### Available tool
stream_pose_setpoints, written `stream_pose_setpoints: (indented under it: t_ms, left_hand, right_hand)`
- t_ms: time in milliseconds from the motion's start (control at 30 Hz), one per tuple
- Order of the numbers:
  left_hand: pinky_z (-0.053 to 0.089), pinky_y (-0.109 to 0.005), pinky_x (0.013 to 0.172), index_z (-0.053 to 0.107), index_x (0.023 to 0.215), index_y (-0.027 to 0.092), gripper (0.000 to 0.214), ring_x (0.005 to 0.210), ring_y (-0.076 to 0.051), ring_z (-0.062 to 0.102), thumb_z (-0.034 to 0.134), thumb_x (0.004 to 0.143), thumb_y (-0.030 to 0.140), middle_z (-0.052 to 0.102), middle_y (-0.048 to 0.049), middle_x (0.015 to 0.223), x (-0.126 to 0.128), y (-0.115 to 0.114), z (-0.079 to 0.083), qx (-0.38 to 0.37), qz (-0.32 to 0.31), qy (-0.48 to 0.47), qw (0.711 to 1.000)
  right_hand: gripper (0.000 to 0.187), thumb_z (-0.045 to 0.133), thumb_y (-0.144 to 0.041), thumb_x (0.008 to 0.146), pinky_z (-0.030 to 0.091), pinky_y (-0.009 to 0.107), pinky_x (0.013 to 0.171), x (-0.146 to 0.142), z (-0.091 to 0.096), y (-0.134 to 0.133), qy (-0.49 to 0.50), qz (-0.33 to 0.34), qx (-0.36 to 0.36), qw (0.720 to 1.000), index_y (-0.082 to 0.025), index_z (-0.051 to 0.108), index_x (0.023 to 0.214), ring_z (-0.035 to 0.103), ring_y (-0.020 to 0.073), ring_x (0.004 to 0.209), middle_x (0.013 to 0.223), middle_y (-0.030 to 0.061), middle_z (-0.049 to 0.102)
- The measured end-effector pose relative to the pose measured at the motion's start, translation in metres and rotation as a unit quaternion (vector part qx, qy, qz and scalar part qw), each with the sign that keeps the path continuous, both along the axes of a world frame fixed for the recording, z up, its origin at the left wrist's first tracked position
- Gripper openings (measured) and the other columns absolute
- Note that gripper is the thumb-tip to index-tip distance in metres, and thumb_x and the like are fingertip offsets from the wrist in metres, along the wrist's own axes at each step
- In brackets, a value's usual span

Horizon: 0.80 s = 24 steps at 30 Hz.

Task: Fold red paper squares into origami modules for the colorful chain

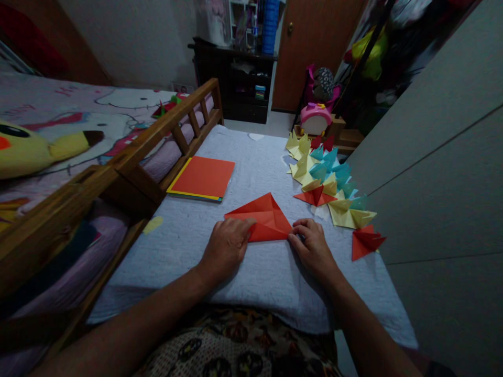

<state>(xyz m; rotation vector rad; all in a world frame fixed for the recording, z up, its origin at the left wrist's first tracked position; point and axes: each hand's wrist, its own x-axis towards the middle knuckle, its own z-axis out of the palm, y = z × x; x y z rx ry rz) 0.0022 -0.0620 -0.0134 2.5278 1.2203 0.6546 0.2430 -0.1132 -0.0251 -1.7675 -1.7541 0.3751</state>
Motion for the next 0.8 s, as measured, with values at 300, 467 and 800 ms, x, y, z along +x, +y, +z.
stream_pose_setpoints:
  t_ms: [300, 467, 800]
  left_hand:
    - [0.047, -0.042, 0.09, 0.065, 0.092, 0.02, 0.013, 0.094, -0.023, 0.057, 0.053, 0.094, 0.015, 0.068, -0.0036, 0.094, -0.0034, 0.005, 0.0073, -0.078, 0.0, -0.088, 0.993]
    - [0.047, -0.043, 0.087, 0.063, 0.097, 0.021, 0.014, 0.095, -0.024, 0.058, 0.054, 0.09, 0.012, 0.07, -0.0037, 0.096, -0.0028, 0.0048, 0.0068, -0.107, 0.037, -0.082, 0.99]
    - [0.039, -0.043, 0.083, 0.064, 0.096, 0.022, 0.013, 0.093, -0.027, 0.054, 0.055, 0.092, 0.013, 0.07, -0.0042, 0.092, 0.0, -0.0008, 0.0032, -0.006, 0.036, 0.008, 0.999]
  right_hand:
    - [0.01, 0.061, -0.019, 0.088, 0.044, 0.046, 0.094, -0.0016, -0.003, 0.0009, -0.031, -0.002, 0.012, 0.999, -0.022, 0.065, 0.08, 0.054, 0.0268, 0.1, 0.102, 0.0087, 0.062]
    - [0.01, 0.062, -0.018, 0.087, 0.044, 0.046, 0.093, -0.0022, -0.0036, 0.001, -0.036, -0.008, 0.016, 0.999, -0.022, 0.064, 0.078, 0.055, 0.027, 0.1, 0.101, 0.0086, 0.063]
    - [0.01, 0.064, -0.02, 0.084, 0.045, 0.046, 0.09, -0.0027, -0.004, 0.001, -0.022, -0.022, 0.025, 0.999, -0.023, 0.063, 0.075, 0.056, 0.0275, 0.099, 0.101, 0.0087, 0.063]
